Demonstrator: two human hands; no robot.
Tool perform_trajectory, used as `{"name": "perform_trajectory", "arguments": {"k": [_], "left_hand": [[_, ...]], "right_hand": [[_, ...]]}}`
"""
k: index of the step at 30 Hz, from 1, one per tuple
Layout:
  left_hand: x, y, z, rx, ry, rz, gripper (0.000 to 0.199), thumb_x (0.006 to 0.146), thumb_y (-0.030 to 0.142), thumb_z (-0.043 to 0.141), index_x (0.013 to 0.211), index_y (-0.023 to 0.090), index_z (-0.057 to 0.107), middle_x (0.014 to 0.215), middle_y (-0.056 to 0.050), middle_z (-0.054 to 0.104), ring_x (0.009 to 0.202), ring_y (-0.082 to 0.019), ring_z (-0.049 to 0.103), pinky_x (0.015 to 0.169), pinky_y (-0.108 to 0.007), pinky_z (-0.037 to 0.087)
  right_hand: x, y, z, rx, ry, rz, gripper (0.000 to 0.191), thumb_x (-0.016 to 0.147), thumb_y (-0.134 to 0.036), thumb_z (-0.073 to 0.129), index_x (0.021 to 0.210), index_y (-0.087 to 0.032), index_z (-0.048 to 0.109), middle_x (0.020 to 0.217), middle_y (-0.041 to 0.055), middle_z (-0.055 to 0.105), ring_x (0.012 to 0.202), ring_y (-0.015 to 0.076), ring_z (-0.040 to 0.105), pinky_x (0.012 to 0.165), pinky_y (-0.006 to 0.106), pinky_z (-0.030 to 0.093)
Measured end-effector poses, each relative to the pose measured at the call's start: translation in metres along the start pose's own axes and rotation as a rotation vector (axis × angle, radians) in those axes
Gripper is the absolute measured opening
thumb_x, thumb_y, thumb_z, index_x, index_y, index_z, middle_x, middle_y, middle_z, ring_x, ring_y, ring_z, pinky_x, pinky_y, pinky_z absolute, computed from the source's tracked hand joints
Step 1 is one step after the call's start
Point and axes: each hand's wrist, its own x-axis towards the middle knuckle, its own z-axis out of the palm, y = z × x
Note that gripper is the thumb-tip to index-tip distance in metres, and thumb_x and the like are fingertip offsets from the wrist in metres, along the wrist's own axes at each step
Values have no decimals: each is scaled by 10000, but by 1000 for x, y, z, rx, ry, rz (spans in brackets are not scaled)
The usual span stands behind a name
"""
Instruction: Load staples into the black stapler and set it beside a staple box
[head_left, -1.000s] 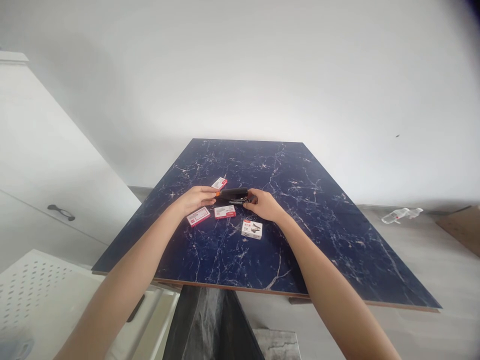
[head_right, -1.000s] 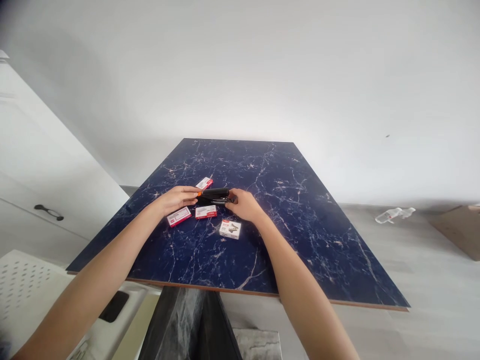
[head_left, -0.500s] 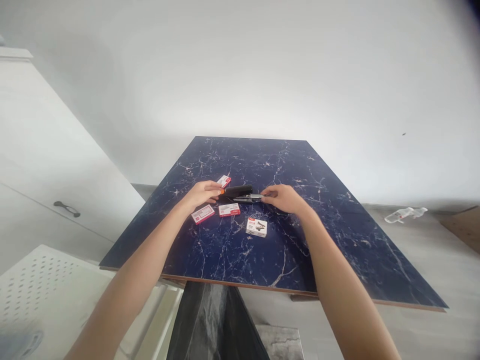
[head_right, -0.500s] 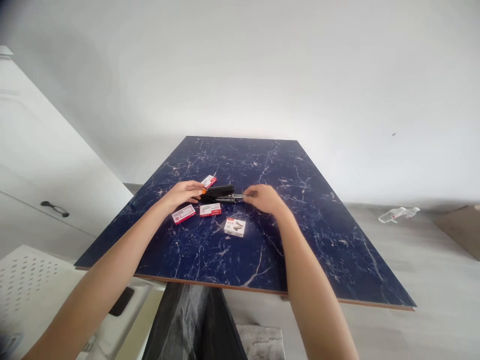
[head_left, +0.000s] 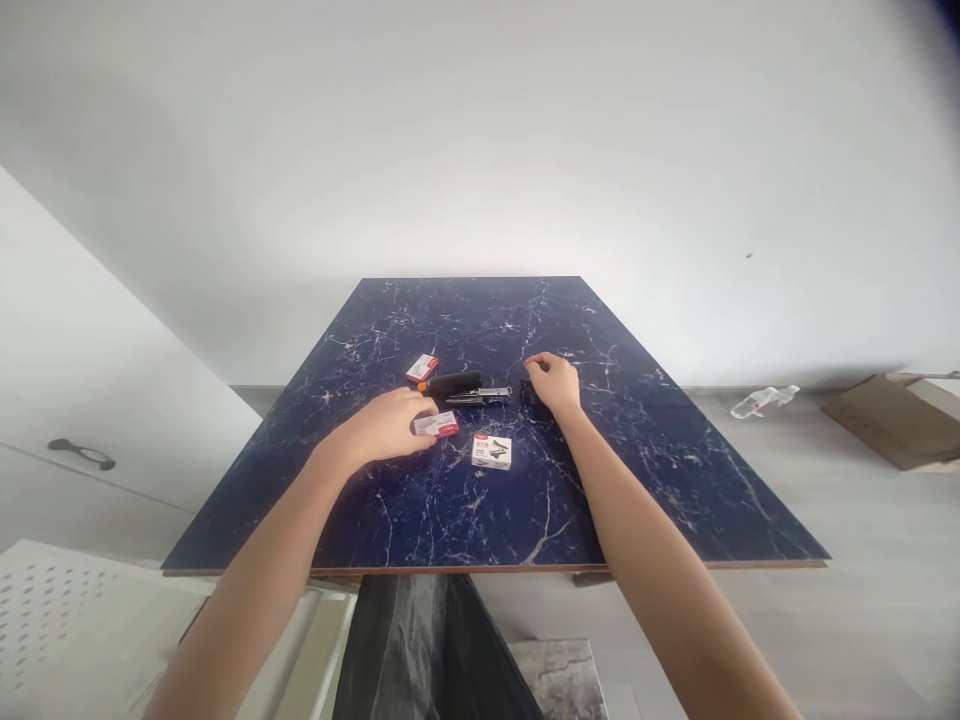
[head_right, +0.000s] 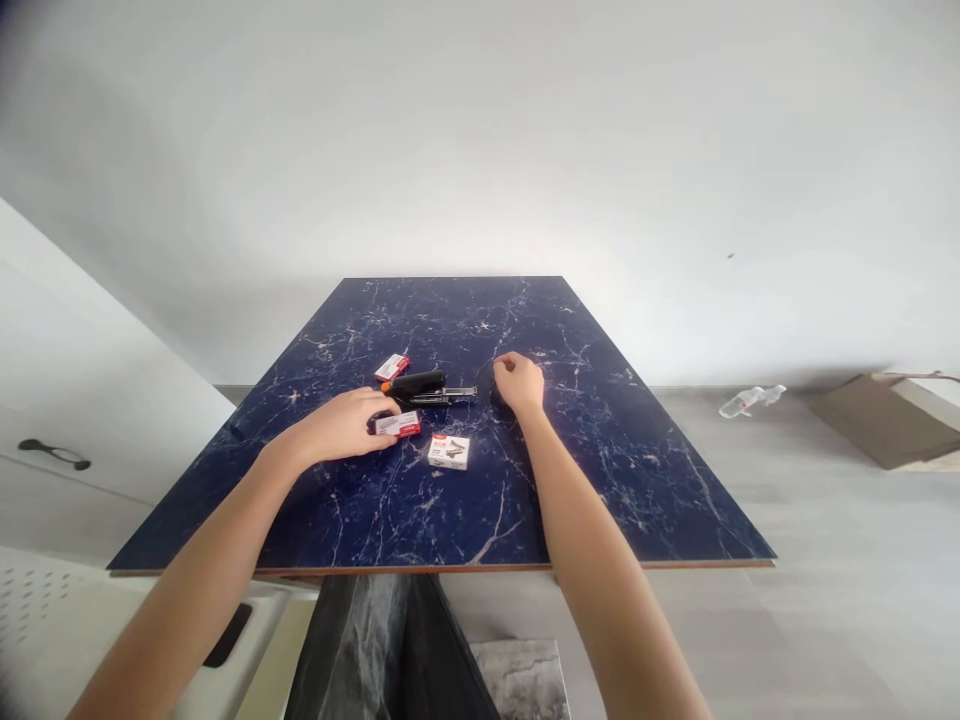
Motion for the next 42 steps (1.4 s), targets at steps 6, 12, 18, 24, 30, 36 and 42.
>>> {"name": "perform_trajectory", "arguments": {"k": [6, 12, 18, 24, 30, 36, 42], "left_hand": [[12, 24, 7, -589, 194, -42, 414, 736, 324, 795, 1137, 251, 723, 1136, -88, 721, 855, -247, 683, 725, -314, 538], [48, 69, 51, -705, 440, -38, 380, 822, 241, 697, 1200, 246, 668, 1110, -80, 725, 762, -220, 709, 692, -353, 590], [53, 74, 83, -809, 390, 32, 387, 822, 266, 725, 1206, 229, 689, 992, -56, 759, 811, -227, 727, 772, -356, 602], [47, 63, 77, -1269, 220, 22, 473, 854, 391, 737, 1269, 182, 648, 1145, -121, 748, 922, -260, 752, 885, -426, 602], [52, 63, 77, -1436, 42, 31, 433, 907, 286, 693, 1330, 210, 637, 1334, -130, 677, 1099, -281, 724, 981, -444, 571], [59, 61, 80, -1181, 237, -75, 358, 911, 270, 690, 1255, 174, 668, 1140, -117, 756, 833, -213, 774, 816, -368, 632], [61, 60, 77, -1210, 323, -173, 305, 906, 230, 653, 1202, 158, 673, 982, -88, 769, 733, -174, 755, 719, -307, 632]], "right_hand": [[-6, -5, -6, 85, -35, -80, 248, 806, -332, 537, 856, -219, 752, 830, 32, 751, 787, 207, 656, 794, 307, 474], [-32, -15, -21, 211, 157, -73, 361, 885, -406, 462, 982, -183, 730, 815, 47, 726, 738, 207, 632, 750, 297, 466], [-79, -32, -33, 277, 32, -212, 431, 951, -473, 424, 1028, -180, 730, 862, 43, 739, 724, 191, 626, 731, 279, 473], [-82, -29, -26, 506, -185, -193, 441, 870, -479, 569, 1182, -194, 693, 956, 57, 751, 650, 171, 601, 714, 318, 527], [-65, -13, -24, 649, -299, -98, 496, 838, -544, 563, 1135, -165, 680, 967, 73, 731, 798, 203, 658, 779, 334, 549], [-63, -9, -20, 633, -277, -92, 547, 824, -623, 558, 1131, -182, 661, 972, 61, 727, 790, 190, 658, 759, 306, 543], [-59, -8, -16, 661, -184, 5, 563, 876, -528, 505, 1339, -208, 527, 919, 44, 711, 738, 179, 652, 752, 321, 555]]}}
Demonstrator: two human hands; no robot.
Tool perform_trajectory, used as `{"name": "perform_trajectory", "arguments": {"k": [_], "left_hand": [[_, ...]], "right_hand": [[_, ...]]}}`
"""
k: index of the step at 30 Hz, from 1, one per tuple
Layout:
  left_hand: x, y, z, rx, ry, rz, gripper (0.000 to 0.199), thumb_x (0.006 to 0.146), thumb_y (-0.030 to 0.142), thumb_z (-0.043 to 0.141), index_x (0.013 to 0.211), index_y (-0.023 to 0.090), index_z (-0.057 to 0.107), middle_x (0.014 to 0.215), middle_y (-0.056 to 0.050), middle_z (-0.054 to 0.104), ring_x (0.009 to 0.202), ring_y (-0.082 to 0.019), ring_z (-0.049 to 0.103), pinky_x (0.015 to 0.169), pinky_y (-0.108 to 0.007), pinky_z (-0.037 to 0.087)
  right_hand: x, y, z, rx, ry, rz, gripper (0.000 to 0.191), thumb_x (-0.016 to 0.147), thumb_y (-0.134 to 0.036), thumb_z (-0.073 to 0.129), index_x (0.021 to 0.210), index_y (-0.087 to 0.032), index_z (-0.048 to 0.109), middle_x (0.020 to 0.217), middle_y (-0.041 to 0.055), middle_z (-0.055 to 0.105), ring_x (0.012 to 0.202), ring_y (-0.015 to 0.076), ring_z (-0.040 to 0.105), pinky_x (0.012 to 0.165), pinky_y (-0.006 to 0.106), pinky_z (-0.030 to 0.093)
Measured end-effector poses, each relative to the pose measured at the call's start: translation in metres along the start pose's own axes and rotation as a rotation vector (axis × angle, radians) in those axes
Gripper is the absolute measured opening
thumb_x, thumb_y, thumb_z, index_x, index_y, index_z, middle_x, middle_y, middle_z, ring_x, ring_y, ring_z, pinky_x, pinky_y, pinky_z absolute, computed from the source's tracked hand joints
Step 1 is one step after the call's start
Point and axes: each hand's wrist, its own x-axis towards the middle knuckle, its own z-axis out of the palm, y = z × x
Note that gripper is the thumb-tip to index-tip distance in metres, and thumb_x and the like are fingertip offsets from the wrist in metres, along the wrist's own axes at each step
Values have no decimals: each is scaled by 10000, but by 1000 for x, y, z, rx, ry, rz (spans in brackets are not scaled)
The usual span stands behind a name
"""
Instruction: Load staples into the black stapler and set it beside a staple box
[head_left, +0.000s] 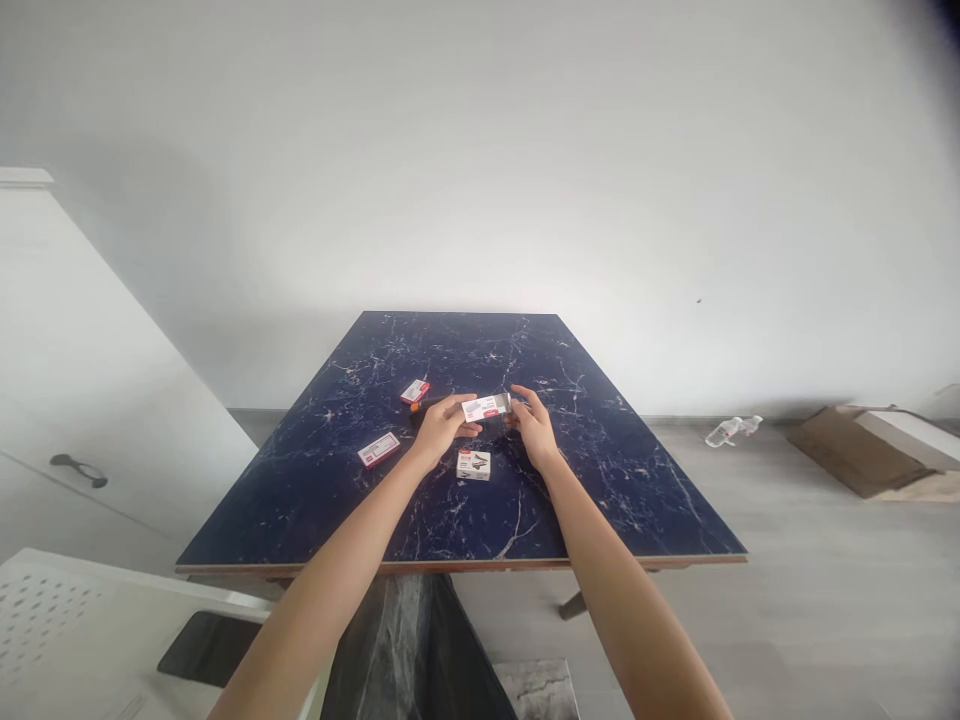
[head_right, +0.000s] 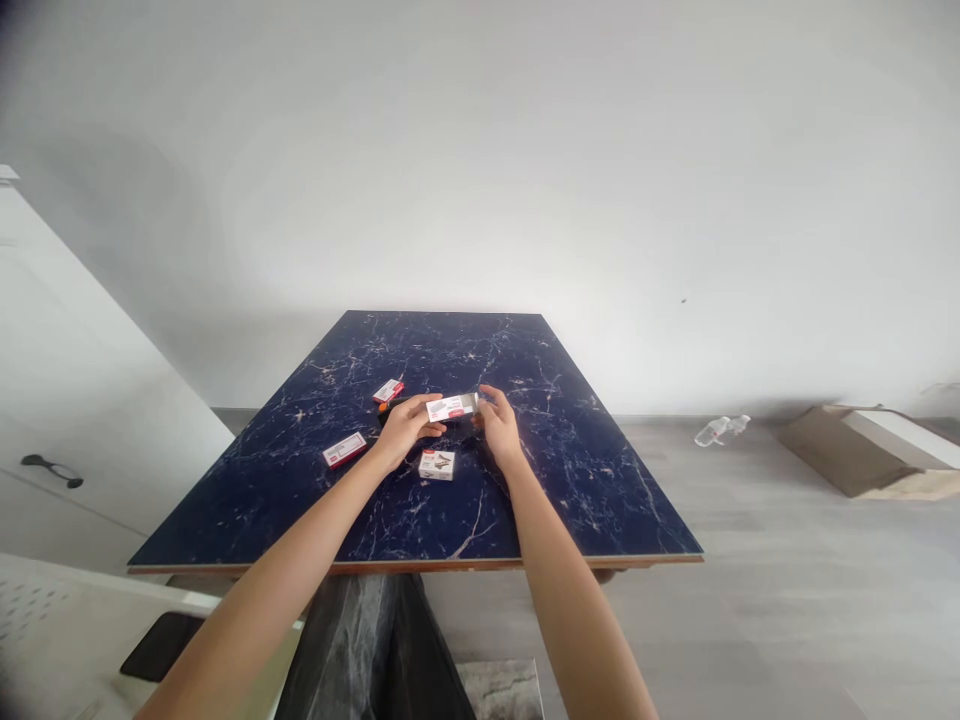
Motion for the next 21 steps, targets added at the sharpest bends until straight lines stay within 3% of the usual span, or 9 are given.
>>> {"name": "perform_trajectory", "arguments": {"k": [3, 6, 9, 14, 17, 21], "left_hand": [[1, 1, -2, -1, 33, 20, 309, 886, 262, 674, 1179, 165, 675, 933, -69, 763, 720, -163, 740, 713, -305, 628], [2, 3, -4, 51, 43, 56, 302, 858, 266, 683, 1145, 174, 691, 923, -56, 759, 718, -162, 727, 703, -307, 622], [1, 4, -7, 99, 47, 107, 262, 861, 249, 637, 1103, 185, 715, 923, -46, 756, 710, -162, 712, 689, -306, 611], [1, 4, -11, 182, 86, 196, 277, 886, 226, 551, 1101, 204, 724, 883, -37, 746, 683, -171, 688, 664, -309, 590], [1, 4, -12, 205, 84, 217, 276, 886, 219, 538, 1092, 212, 722, 866, -35, 736, 674, -177, 678, 647, -310, 579], [3, 4, -12, 102, 125, 182, 265, 891, 220, 530, 1092, 210, 703, 857, -34, 733, 667, -179, 680, 645, -314, 579]], "right_hand": [[-2, -4, 2, -29, 34, -31, 496, 907, -436, 442, 1348, -223, 520, 1045, 67, 708, 801, 186, 664, 743, 319, 561], [-7, -8, 6, -189, 34, -200, 369, 927, -374, 431, 1184, -221, 647, 1224, 92, 668, 979, 211, 662, 820, 331, 549], [-11, -9, 11, -347, -21, -337, 303, 921, -329, 478, 1082, -215, 709, 1224, 95, 674, 1016, 214, 657, 874, 332, 524], [-14, -9, 16, -457, -83, -314, 247, 873, -337, 579, 1058, -217, 692, 994, 44, 726, 762, 171, 634, 801, 316, 507], [-15, -10, 16, -423, -104, -272, 211, 870, -403, 594, 938, -215, 662, 900, 24, 708, 762, 178, 618, 790, 314, 500], [-10, -12, 15, -244, -114, -227, 272, 865, -472, 602, 921, -207, 633, 971, 38, 701, 884, 195, 637, 832, 310, 509]]}}
